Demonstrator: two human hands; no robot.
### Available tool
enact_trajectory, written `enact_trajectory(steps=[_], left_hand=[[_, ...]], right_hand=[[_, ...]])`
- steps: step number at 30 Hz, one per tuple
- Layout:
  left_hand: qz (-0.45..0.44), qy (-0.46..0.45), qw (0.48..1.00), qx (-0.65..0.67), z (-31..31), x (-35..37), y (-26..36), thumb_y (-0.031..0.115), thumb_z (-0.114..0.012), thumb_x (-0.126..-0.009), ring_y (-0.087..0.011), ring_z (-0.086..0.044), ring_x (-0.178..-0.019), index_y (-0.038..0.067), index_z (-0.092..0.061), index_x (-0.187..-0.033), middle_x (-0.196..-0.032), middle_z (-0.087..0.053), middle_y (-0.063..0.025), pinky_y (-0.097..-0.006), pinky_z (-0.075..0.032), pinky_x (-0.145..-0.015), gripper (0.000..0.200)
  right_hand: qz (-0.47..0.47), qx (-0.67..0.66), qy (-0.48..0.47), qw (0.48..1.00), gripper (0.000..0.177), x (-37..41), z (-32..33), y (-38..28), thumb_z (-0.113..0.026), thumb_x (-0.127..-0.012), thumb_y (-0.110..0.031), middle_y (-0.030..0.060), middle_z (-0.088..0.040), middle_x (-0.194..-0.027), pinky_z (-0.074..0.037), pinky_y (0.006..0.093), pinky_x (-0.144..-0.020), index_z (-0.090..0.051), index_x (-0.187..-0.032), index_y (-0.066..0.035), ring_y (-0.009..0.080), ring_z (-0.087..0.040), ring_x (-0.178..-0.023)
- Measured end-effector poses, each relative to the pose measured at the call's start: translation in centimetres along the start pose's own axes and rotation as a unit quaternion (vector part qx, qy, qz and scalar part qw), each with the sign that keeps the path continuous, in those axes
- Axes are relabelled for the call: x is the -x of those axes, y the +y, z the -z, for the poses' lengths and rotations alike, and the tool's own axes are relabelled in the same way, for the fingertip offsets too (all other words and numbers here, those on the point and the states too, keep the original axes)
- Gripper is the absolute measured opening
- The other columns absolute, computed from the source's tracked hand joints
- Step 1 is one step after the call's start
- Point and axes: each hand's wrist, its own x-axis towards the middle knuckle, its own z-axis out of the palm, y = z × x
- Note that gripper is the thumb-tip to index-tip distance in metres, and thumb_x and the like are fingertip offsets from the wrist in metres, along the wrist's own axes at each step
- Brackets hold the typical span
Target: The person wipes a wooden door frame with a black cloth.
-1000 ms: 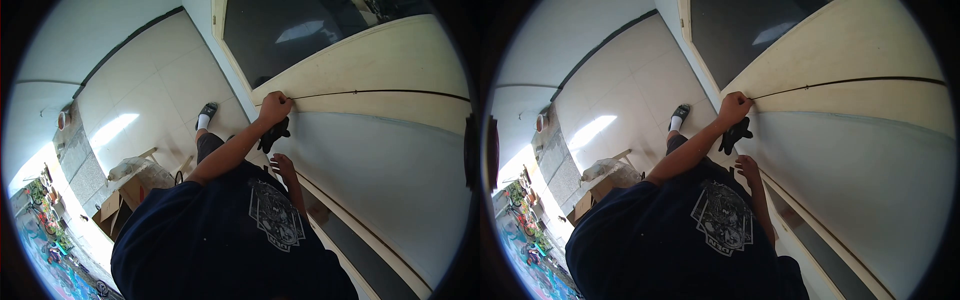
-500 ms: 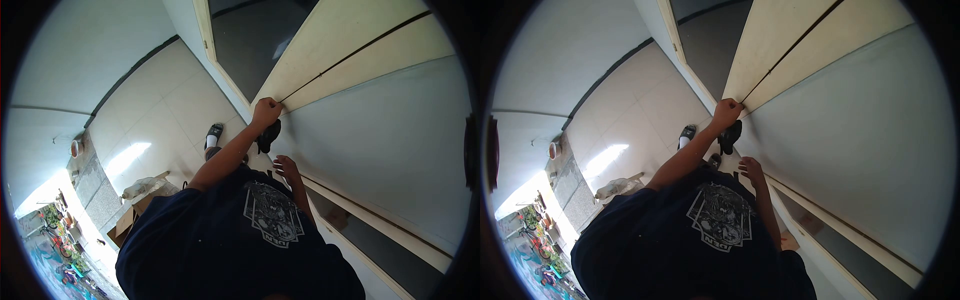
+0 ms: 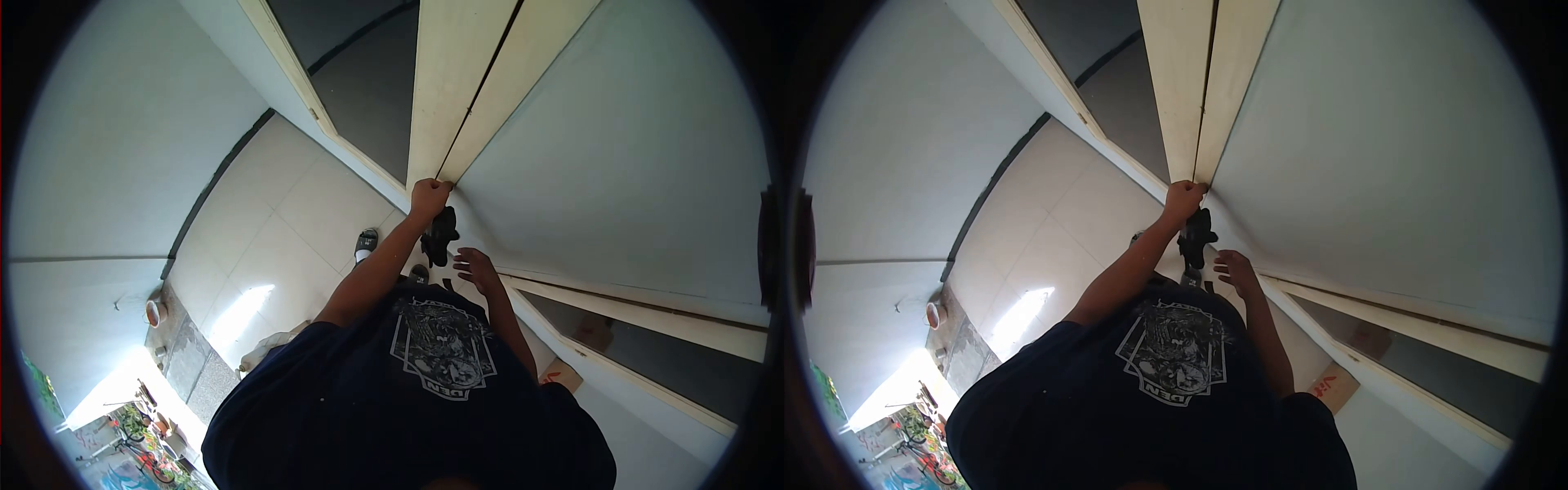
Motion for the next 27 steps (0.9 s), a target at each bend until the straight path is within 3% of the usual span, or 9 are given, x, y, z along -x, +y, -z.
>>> enact_trajectory(steps=[3, 7, 10, 16, 18, 22, 24, 25, 27], left_hand=[[0.001, -0.009, 1.000, -0.030, -0.5, -1.6, -2.1, 0.025, -0.069, -0.082, -0.0131, -0.055, -0.058, -0.002, -0.066, -0.079, -0.067, -0.061, -0.0052, -0.0308, -0.045, -0.054, 0.028], [0.003, -0.073, 0.993, 0.096, 1.1, 1.9, 5.3, 0.024, -0.069, -0.084, -0.0121, -0.051, -0.058, 0.000, -0.064, -0.082, -0.067, -0.057, -0.0027, -0.0308, -0.042, -0.054, 0.026], [0.051, -0.080, 0.993, 0.074, 1.5, 1.0, 3.0, 0.021, -0.068, -0.085, -0.0118, -0.054, -0.058, -0.001, -0.065, -0.079, -0.066, -0.060, -0.0052, -0.0292, -0.044, -0.053, 0.022], [0.108, -0.197, 0.974, 0.006, 4.4, -0.8, -2.9, 0.026, -0.065, -0.092, -0.0141, -0.055, -0.060, 0.000, -0.064, -0.098, -0.078, -0.062, -0.0056, -0.0278, -0.046, -0.057, 0.026], [0.135, -0.298, 0.944, 0.036, 6.0, -0.9, -2.6, 0.025, -0.064, -0.094, -0.0140, -0.055, -0.072, 0.006, -0.061, -0.101, -0.085, -0.059, -0.0038, -0.0288, -0.047, -0.060, 0.020], [0.215, -0.370, 0.904, 0.027, 8.8, -3.3, -3.6, 0.026, -0.063, -0.095, -0.0154, -0.051, -0.091, 0.012, -0.058, -0.104, -0.097, -0.056, -0.0023, -0.0342, -0.049, -0.068, 0.018], [0.300, -0.371, 0.879, 0.023, 9.9, -3.4, -3.2, 0.028, -0.064, -0.096, -0.0184, -0.050, -0.102, 0.011, -0.052, -0.111, -0.110, -0.053, -0.0044, -0.0424, -0.050, -0.079, 0.025], [0.303, -0.380, 0.874, 0.006, 10.2, -4.2, -3.8, 0.028, -0.064, -0.096, -0.0184, -0.050, -0.102, 0.011, -0.052, -0.111, -0.110, -0.053, -0.0044, -0.0424, -0.050, -0.079, 0.025], [0.293, -0.441, 0.848, -0.006, 10.9, -6.0, -5.5, 0.031, -0.064, -0.095, -0.0247, -0.045, -0.118, 0.013, -0.053, -0.119, -0.123, -0.049, -0.0075, -0.0516, -0.048, -0.091, 0.032]], right_hand=[[0.015, -0.019, 0.022, 0.999, 0.037, 0.3, 0.2, -0.1, -0.058, -0.097, -0.041, 0.0058, -0.066, -0.110, -0.051, 0.0365, -0.085, -0.059, -0.119, -0.010, 0.0191, -0.065, -0.099], [0.061, -0.050, 0.053, 0.995, 0.038, 2.3, -2.1, -1.4, -0.056, -0.099, -0.038, 0.0079, -0.063, -0.117, -0.048, 0.0387, -0.090, -0.056, -0.125, -0.010, 0.0215, -0.062, -0.106], [0.126, -0.088, 0.078, 0.985, 0.035, 3.7, -5.4, -3.6, -0.056, -0.100, -0.036, 0.0075, -0.064, -0.115, -0.047, 0.0374, -0.091, -0.057, -0.124, -0.010, 0.0203, -0.061, -0.108], [0.263, -0.015, 0.240, 0.934, 0.041, 2.2, -13.3, -6.0, -0.061, -0.099, -0.031, 0.0109, -0.066, -0.116, -0.047, 0.0333, -0.093, -0.057, -0.123, 0.001, 0.0183, -0.061, -0.109], [0.253, -0.068, 0.267, 0.928, 0.040, 0.7, -15.4, -5.2, -0.065, -0.097, -0.028, 0.0124, -0.066, -0.116, -0.048, 0.0308, -0.093, -0.057, -0.123, 0.002, 0.0183, -0.062, -0.106], [0.318, -0.132, 0.292, 0.892, 0.039, -3.7, -18.6, -2.4, -0.071, -0.093, -0.026, 0.0106, -0.070, -0.104, -0.052, 0.0292, -0.080, -0.059, -0.119, 0.001, 0.0157, -0.066, -0.094], [0.258, -0.120, 0.313, 0.906, 0.035, -4.8, -20.1, -2.0, -0.068, -0.095, -0.022, 0.0081, -0.070, -0.097, -0.050, 0.0263, -0.076, -0.060, -0.119, 0.002, 0.0127, -0.064, -0.088], [0.277, -0.143, 0.339, 0.888, 0.027, -6.0, -20.9, -1.5, -0.067, -0.095, -0.020, 0.0045, -0.069, -0.086, -0.048, 0.0245, -0.070, -0.064, -0.110, 0.002, 0.0095, -0.062, -0.079], [0.270, -0.204, 0.364, 0.867, 0.024, -6.9, -22.1, -1.4, -0.067, -0.095, -0.020, 0.0040, -0.068, -0.083, -0.048, 0.0243, -0.068, -0.066, -0.107, 0.001, 0.0088, -0.061, -0.075]])
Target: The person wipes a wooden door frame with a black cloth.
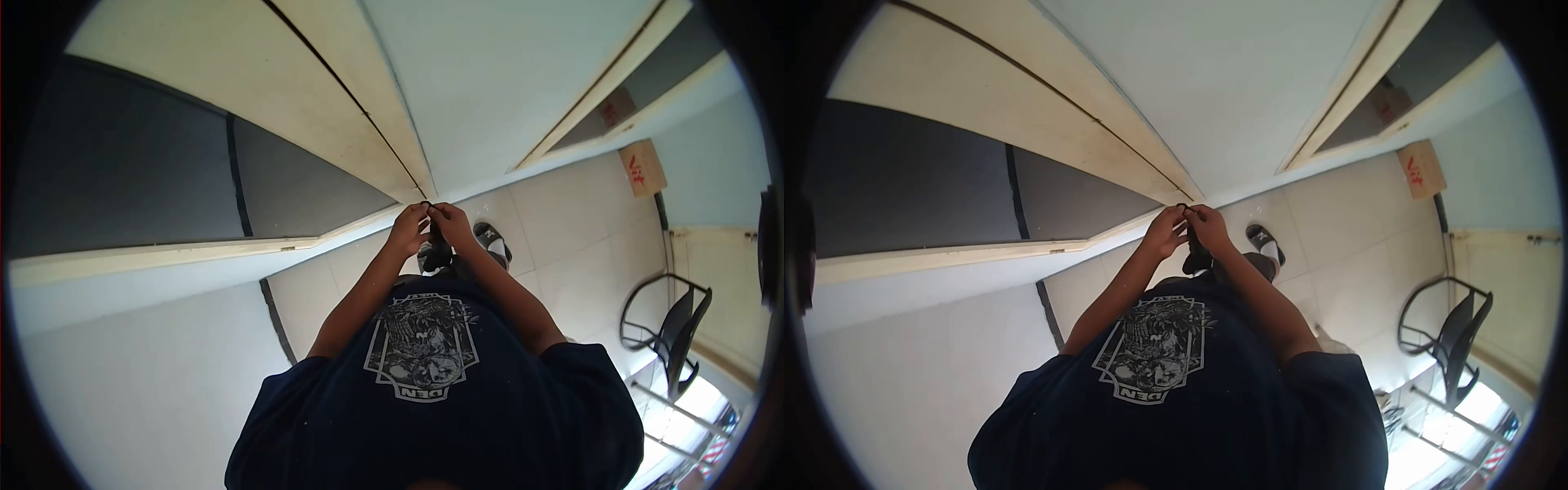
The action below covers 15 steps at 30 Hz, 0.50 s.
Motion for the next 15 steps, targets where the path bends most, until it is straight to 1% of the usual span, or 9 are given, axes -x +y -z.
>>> enact_trajectory(steps=[2, 3, 5, 6, 8, 10, 11, 13, 15], left_hand=[[0.016, 0.024, 0.997, -0.067, -0.4, 1.5, 1.3, 0.032, -0.064, -0.095, -0.0266, -0.043, -0.123, 0.013, -0.052, -0.123, -0.127, -0.048, -0.0088, -0.0533, -0.047, -0.095, 0.036], [0.021, 0.054, 0.991, -0.121, -0.9, 2.5, 2.3, 0.032, -0.064, -0.095, -0.0286, -0.041, -0.128, 0.013, -0.051, -0.128, -0.131, -0.046, -0.0102, -0.0551, -0.046, -0.099, 0.040], [0.026, 0.057, 0.983, -0.171, -0.2, 3.8, 3.3, 0.031, -0.062, -0.096, -0.0293, -0.040, -0.132, 0.012, -0.050, -0.133, -0.136, -0.044, -0.0117, -0.0568, -0.045, -0.103, 0.043], [0.028, 0.043, 0.983, -0.174, 0.8, 4.0, 3.4, 0.030, -0.062, -0.097, -0.0284, -0.042, -0.129, 0.011, -0.050, -0.133, -0.133, -0.046, -0.0114, -0.0563, -0.046, -0.101, 0.042], [0.048, 0.022, 0.987, -0.152, 3.3, 4.1, 3.3, 0.030, -0.061, -0.098, -0.0259, -0.049, -0.121, 0.011, -0.052, -0.131, -0.125, -0.050, -0.0097, -0.0534, -0.050, -0.098, 0.039], [0.066, 0.034, 0.985, -0.153, 5.1, 4.8, 3.1, 0.030, -0.061, -0.097, -0.0250, -0.051, -0.118, 0.011, -0.052, -0.130, -0.123, -0.051, -0.0089, -0.0517, -0.051, -0.097, 0.039], [0.081, 0.049, 0.984, -0.149, 5.8, 5.3, 3.2, 0.030, -0.061, -0.097, -0.0241, -0.053, -0.115, 0.011, -0.053, -0.129, -0.120, -0.052, -0.0080, -0.0501, -0.051, -0.096, 0.038], [0.099, 0.062, 0.982, -0.150, 7.4, 6.4, 3.2, 0.032, -0.062, -0.097, -0.0243, -0.055, -0.113, 0.009, -0.053, -0.128, -0.119, -0.053, -0.0083, -0.0479, -0.052, -0.095, 0.040], [0.116, 0.074, 0.978, -0.155, 9.0, 6.8, 3.2, 0.032, -0.062, -0.097, -0.0243, -0.055, -0.113, 0.009, -0.053, -0.128, -0.118, -0.054, -0.0084, -0.0473, -0.052, -0.095, 0.040]], right_hand=[[-0.044, -0.046, 0.077, 0.995, 0.019, -0.7, -0.9, 1.0, -0.066, -0.093, -0.017, 0.0027, -0.065, -0.075, -0.046, 0.0256, -0.057, -0.069, -0.098, 0.001, 0.0084, -0.058, -0.064], [-0.045, -0.053, 0.086, 0.994, 0.019, -1.6, -1.2, 1.6, -0.066, -0.093, -0.017, 0.0027, -0.065, -0.075, -0.046, 0.0256, -0.057, -0.069, -0.098, 0.001, 0.0084, -0.058, -0.064], [-0.105, -0.041, 0.200, 0.973, 0.022, -3.7, -1.7, 2.6, -0.068, -0.088, -0.017, 0.0027, -0.064, -0.070, -0.046, 0.0266, -0.053, -0.069, -0.100, 0.001, 0.0098, -0.058, -0.060], [-0.134, -0.100, 0.237, 0.957, 0.021, -4.8, -2.2, 2.6, -0.070, -0.082, -0.015, 0.0039, -0.064, -0.067, -0.047, 0.0285, -0.055, -0.069, -0.094, 0.002, 0.0128, -0.059, -0.059], [-0.156, -0.129, 0.272, 0.941, 0.020, -8.5, -3.2, 5.2, -0.070, -0.081, -0.014, 0.0051, -0.065, -0.069, -0.048, 0.0299, -0.056, -0.070, -0.092, 0.002, 0.0142, -0.060, -0.059], [-0.201, -0.162, 0.324, 0.910, 0.016, -10.9, -3.9, 6.3, -0.070, -0.078, -0.011, 0.0081, -0.068, -0.073, -0.050, 0.0333, -0.059, -0.072, -0.087, 0.002, 0.0175, -0.062, -0.061], [-0.203, -0.168, 0.328, 0.907, 0.016, -11.7, -4.1, 7.0, -0.070, -0.078, -0.011, 0.0081, -0.068, -0.073, -0.050, 0.0333, -0.059, -0.072, -0.087, 0.002, 0.0175, -0.062, -0.061], [-0.219, -0.276, 0.398, 0.847, 0.015, -13.0, -4.9, 8.8, -0.071, -0.078, -0.011, 0.0082, -0.068, -0.074, -0.051, 0.0332, -0.060, -0.072, -0.086, 0.002, 0.0176, -0.062, -0.062], [-0.206, -0.280, 0.413, 0.842, 0.013, -14.2, -5.8, 10.3, -0.072, -0.078, -0.011, 0.0078, -0.067, -0.073, -0.050, 0.0332, -0.060, -0.071, -0.083, 0.001, 0.0175, -0.061, -0.063]])
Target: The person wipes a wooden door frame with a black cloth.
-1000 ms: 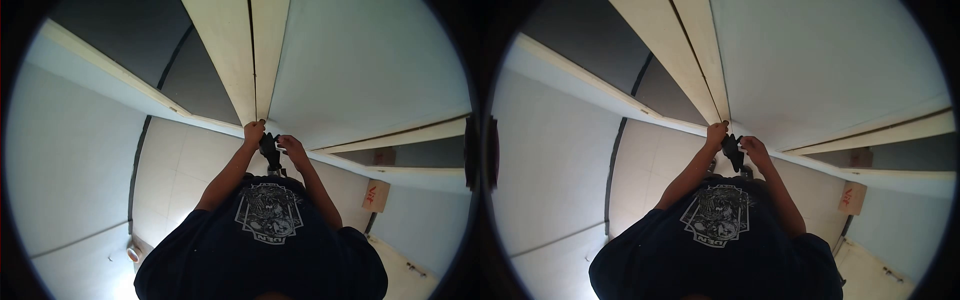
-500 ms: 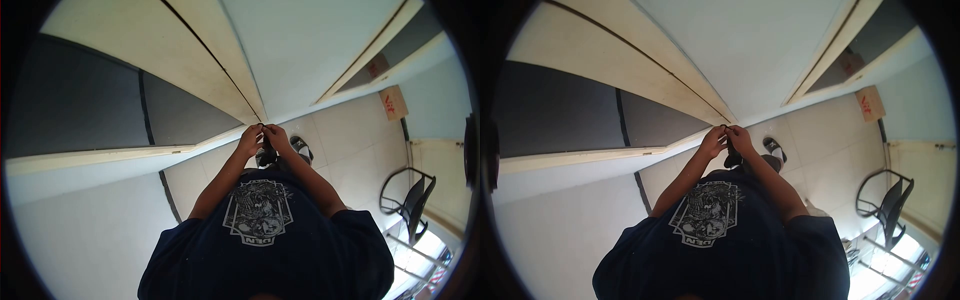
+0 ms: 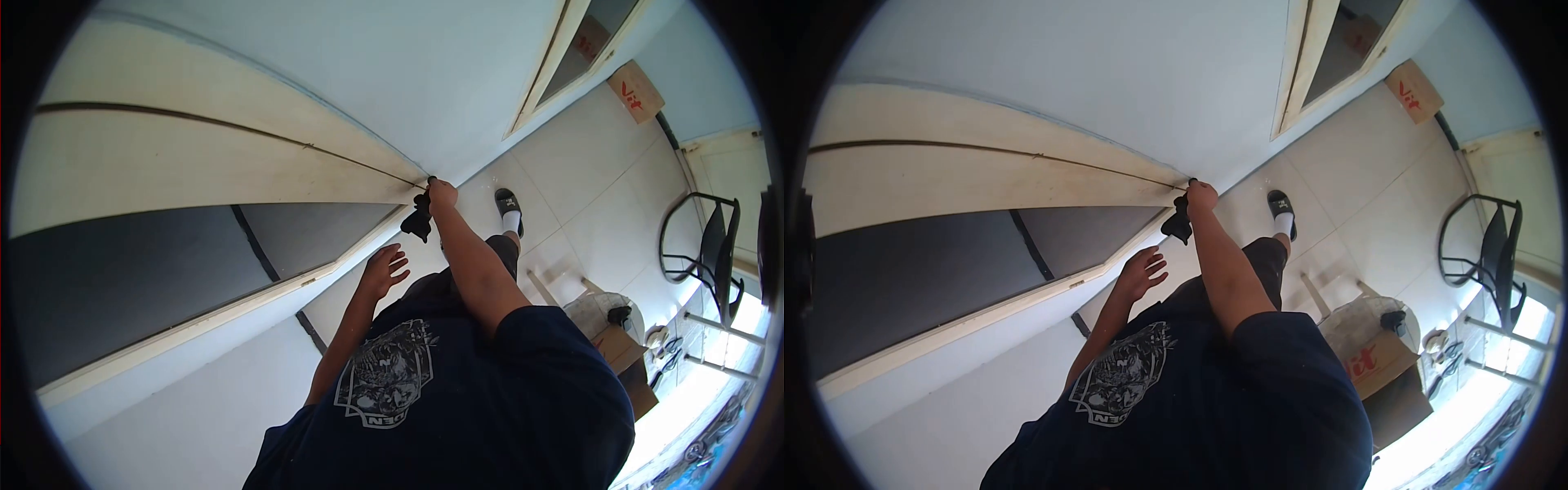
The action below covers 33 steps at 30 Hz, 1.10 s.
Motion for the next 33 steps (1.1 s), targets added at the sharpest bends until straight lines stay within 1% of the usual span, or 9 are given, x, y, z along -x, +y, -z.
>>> enact_trajectory(steps=[1, 4, 8, 13, 16, 19, 25, 31, 33], left_hand=[[0.011, 0.002, 1.000, 0.007, 0.6, 0.1, -0.1, 0.028, -0.065, -0.095, -0.0243, -0.058, -0.112, 0.011, -0.055, -0.121, -0.115, -0.055, -0.0080, -0.0478, -0.054, -0.092, 0.032], [0.030, -0.001, 1.000, -0.003, 1.9, 0.0, -0.4, 0.029, -0.064, -0.096, -0.0243, -0.058, -0.111, 0.011, -0.055, -0.122, -0.115, -0.056, -0.0081, -0.0470, -0.054, -0.092, 0.033], [0.040, -0.035, 0.998, -0.025, 2.2, -0.6, 0.2, 0.031, -0.061, -0.098, -0.0239, -0.057, -0.110, 0.010, -0.055, -0.124, -0.115, -0.056, -0.0082, -0.0457, -0.053, -0.092, 0.034], [0.037, -0.058, 0.997, -0.041, 0.7, -1.6, 1.8, 0.035, -0.060, -0.098, -0.0232, -0.057, -0.110, 0.011, -0.055, -0.125, -0.115, -0.056, -0.0078, -0.0441, -0.052, -0.093, 0.036], [0.039, -0.057, 0.996, -0.057, 0.1, -1.9, 2.6, 0.037, -0.060, -0.098, -0.0223, -0.058, -0.109, 0.011, -0.055, -0.125, -0.115, -0.057, -0.0071, -0.0431, -0.051, -0.093, 0.038], [0.018, -0.082, 0.994, -0.067, -0.1, -1.9, 3.7, 0.040, -0.062, -0.096, -0.0236, -0.056, -0.110, 0.013, -0.054, -0.125, -0.115, -0.056, -0.0065, -0.0436, -0.050, -0.094, 0.040], [0.038, -0.063, 0.995, -0.069, 1.1, -2.0, 2.7, 0.039, -0.061, -0.097, -0.0244, -0.055, -0.111, 0.012, -0.054, -0.126, -0.116, -0.056, -0.0072, -0.0443, -0.049, -0.095, 0.040], [0.050, -0.058, 0.991, -0.114, 0.6, -1.4, 2.8, 0.037, -0.054, -0.101, -0.0219, -0.057, -0.110, 0.010, -0.053, -0.129, -0.117, -0.058, -0.0078, -0.0427, -0.051, -0.092, 0.038], [0.044, -0.054, 0.990, -0.124, 0.7, -0.9, 2.9, 0.036, -0.054, -0.102, -0.0219, -0.058, -0.110, 0.010, -0.053, -0.129, -0.117, -0.058, -0.0077, -0.0426, -0.051, -0.093, 0.038]], right_hand=[[0.019, -0.005, 0.006, 1.000, 0.012, 0.2, -0.2, 0.1, -0.072, -0.078, -0.011, 0.0074, -0.067, -0.073, -0.050, 0.0332, -0.060, -0.071, -0.080, 0.001, 0.0173, -0.061, -0.063], [-0.038, -0.089, -0.013, 0.995, 0.020, 1.2, -0.6, -0.3, -0.069, -0.079, -0.011, 0.0079, -0.068, -0.075, -0.052, 0.0317, -0.065, -0.073, -0.094, 0.002, 0.0182, -0.063, -0.065], [-0.078, -0.201, -0.031, 0.976, 0.017, 4.4, -0.5, -1.9, -0.067, -0.082, -0.008, 0.0056, -0.065, -0.074, -0.050, 0.0286, -0.062, -0.071, -0.096, 0.002, 0.0153, -0.060, -0.064], [-0.043, -0.224, -0.181, 0.957, 0.016, 8.1, 1.4, -3.5, -0.067, -0.088, -0.009, 0.0037, -0.062, -0.073, -0.048, 0.0263, -0.058, -0.067, -0.101, 0.000, 0.0124, -0.057, -0.062], [-0.059, -0.238, -0.095, 0.965, 0.018, 6.7, 0.4, -3.0, -0.067, -0.088, -0.008, 0.0041, -0.062, -0.073, -0.048, 0.0262, -0.059, -0.067, -0.103, 0.001, 0.0125, -0.057, -0.062], [-0.075, -0.277, -0.069, 0.955, 0.011, 6.6, -0.5, -3.5, -0.068, -0.088, -0.009, 0.0036, -0.060, -0.072, -0.048, 0.0266, -0.059, -0.066, -0.096, -0.001, 0.0132, -0.055, -0.062], [-0.071, -0.314, -0.144, 0.936, 0.013, 10.5, 0.8, -5.9, -0.067, -0.089, -0.009, 0.0040, -0.062, -0.073, -0.049, 0.0275, -0.060, -0.066, -0.099, -0.001, 0.0132, -0.056, -0.063], [-0.052, -0.281, -0.049, 0.957, 0.018, 7.5, -1.2, -2.5, -0.065, -0.090, -0.010, 0.0037, -0.063, -0.073, -0.047, 0.0244, -0.061, -0.066, -0.104, 0.002, 0.0109, -0.057, -0.063], [-0.040, -0.284, -0.057, 0.956, 0.018, 9.4, -1.2, -3.5, -0.065, -0.090, -0.010, 0.0035, -0.063, -0.073, -0.047, 0.0245, -0.061, -0.067, -0.103, 0.001, 0.0109, -0.057, -0.064]])
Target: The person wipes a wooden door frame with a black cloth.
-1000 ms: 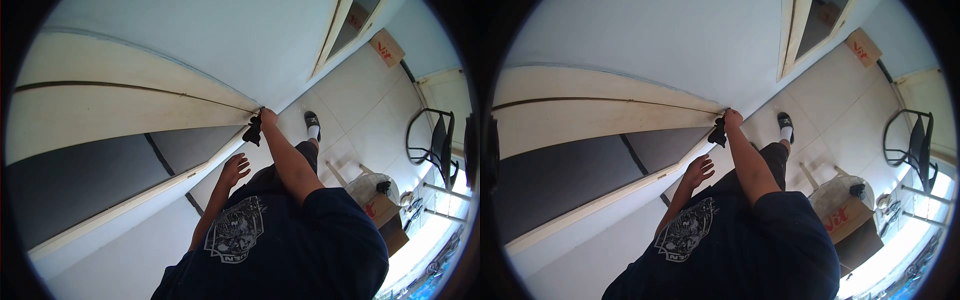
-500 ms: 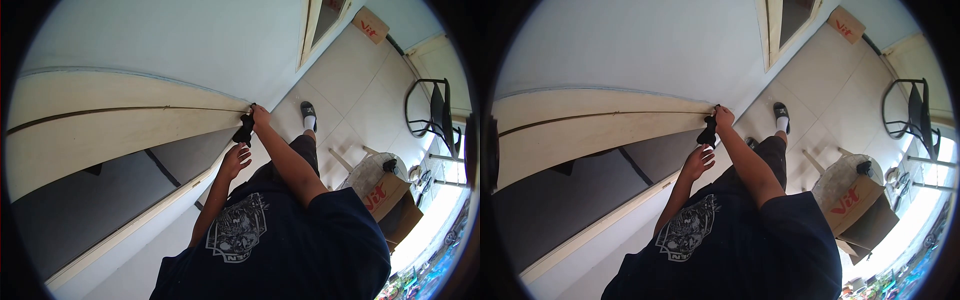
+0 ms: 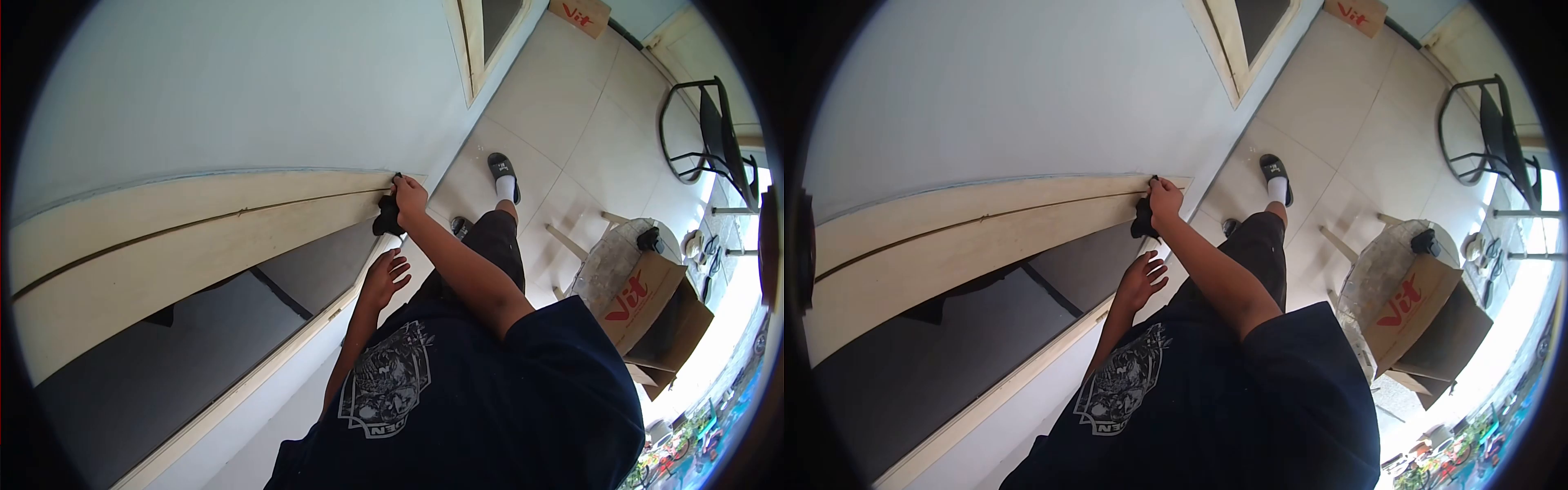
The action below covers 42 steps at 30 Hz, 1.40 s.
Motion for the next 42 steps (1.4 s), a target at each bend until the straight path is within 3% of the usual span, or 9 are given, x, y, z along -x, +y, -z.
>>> enact_trajectory(steps=[4, 7, 14, 19, 25, 29, 31, 37, 42], left_hand=[[0.014, 0.007, 1.000, 0.004, 1.1, -0.8, -0.9, 0.037, -0.053, -0.102, -0.0219, -0.058, -0.111, 0.011, -0.053, -0.129, -0.117, -0.058, -0.0077, -0.0425, -0.051, -0.093, 0.037], [0.030, -0.003, 1.000, 0.001, 1.7, -1.3, -1.2, 0.040, -0.060, -0.098, -0.0254, -0.055, -0.114, 0.012, -0.052, -0.129, -0.120, -0.056, -0.0084, -0.0449, -0.048, -0.096, 0.043], [0.004, 0.008, 1.000, -0.019, 0.8, -0.4, 0.4, 0.036, -0.052, -0.102, -0.0220, -0.058, -0.111, 0.011, -0.053, -0.129, -0.117, -0.058, -0.0076, -0.0425, -0.051, -0.093, 0.037], [0.036, 0.008, 0.999, -0.006, 1.3, -2.1, -0.7, 0.034, -0.052, -0.102, -0.0223, -0.058, -0.111, 0.011, -0.053, -0.128, -0.116, -0.058, -0.0080, -0.0421, -0.052, -0.092, 0.035], [0.029, 0.001, 0.998, -0.052, 0.3, -2.1, 0.5, 0.037, -0.058, -0.099, -0.0259, -0.056, -0.113, 0.011, -0.051, -0.126, -0.117, -0.057, -0.0084, -0.0451, -0.050, -0.094, 0.038], [0.019, -0.007, 0.999, -0.046, 1.0, -2.4, 0.4, 0.037, -0.057, -0.099, -0.0252, -0.056, -0.111, 0.011, -0.051, -0.126, -0.116, -0.057, -0.0087, -0.0450, -0.049, -0.094, 0.038], [0.038, -0.003, 0.998, -0.048, 1.2, -2.7, 0.0, 0.036, -0.054, -0.100, -0.0235, -0.058, -0.110, 0.011, -0.052, -0.126, -0.116, -0.058, -0.0080, -0.0433, -0.051, -0.092, 0.036], [0.020, -0.019, 0.998, -0.049, 1.6, -3.6, 0.6, 0.033, -0.049, -0.103, -0.0224, -0.059, -0.110, 0.011, -0.051, -0.125, -0.116, -0.059, -0.0077, -0.0426, -0.053, -0.091, 0.032], [0.032, 0.019, 0.998, -0.051, 1.8, -3.0, 1.2, 0.030, -0.046, -0.104, -0.0228, -0.059, -0.111, 0.010, -0.050, -0.124, -0.119, -0.059, -0.0090, -0.0439, -0.054, -0.092, 0.028]], right_hand=[[0.015, 0.016, -0.094, 0.995, 0.020, 2.7, 0.0, -1.8, -0.066, -0.091, -0.011, 0.0033, -0.064, -0.074, -0.047, 0.0249, -0.061, -0.067, -0.106, 0.002, 0.0110, -0.058, -0.064], [0.006, -0.001, -0.019, 1.000, 0.022, 0.7, 0.8, -0.4, -0.066, -0.091, -0.012, 0.0031, -0.064, -0.074, -0.047, 0.0247, -0.061, -0.067, -0.108, 0.002, 0.0106, -0.058, -0.064], [0.019, 0.023, 0.009, 1.000, 0.015, 1.1, -0.6, -0.8, -0.065, -0.093, -0.011, 0.0009, -0.061, -0.072, -0.045, 0.0233, -0.059, -0.066, -0.103, -0.001, 0.0091, -0.054, -0.062], [0.007, 0.024, -0.109, 0.994, 0.015, 5.3, -0.7, -3.9, -0.065, -0.093, -0.011, 0.0014, -0.061, -0.073, -0.046, 0.0235, -0.061, -0.066, -0.102, 0.000, 0.0096, -0.055, -0.063], [0.026, 0.030, 0.011, 0.999, 0.015, -0.4, 0.0, -1.1, -0.065, -0.092, -0.011, 0.0023, -0.062, -0.074, -0.047, 0.0246, -0.062, -0.066, -0.101, 0.000, 0.0101, -0.056, -0.064], [0.008, 0.034, 0.006, 0.999, 0.016, 2.5, -1.0, -2.7, -0.065, -0.091, -0.011, 0.0020, -0.062, -0.073, -0.047, 0.0251, -0.062, -0.066, -0.102, 0.001, 0.0104, -0.056, -0.064], [-0.008, 0.025, -0.092, 0.995, 0.016, 3.8, -0.8, -4.1, -0.064, -0.092, -0.011, 0.0018, -0.061, -0.073, -0.047, 0.0250, -0.062, -0.065, -0.102, 0.001, 0.0102, -0.056, -0.063], [-0.001, 0.034, -0.016, 0.999, 0.015, -0.2, 1.1, -1.2, -0.065, -0.092, -0.011, 0.0017, -0.061, -0.073, -0.047, 0.0250, -0.062, -0.065, -0.102, 0.000, 0.0104, -0.056, -0.064], [-0.003, 0.020, -0.032, 0.999, 0.016, 2.5, -1.1, -2.7, -0.065, -0.092, -0.012, 0.0018, -0.061, -0.074, -0.047, 0.0243, -0.061, -0.065, -0.103, 0.000, 0.0102, -0.056, -0.063]])
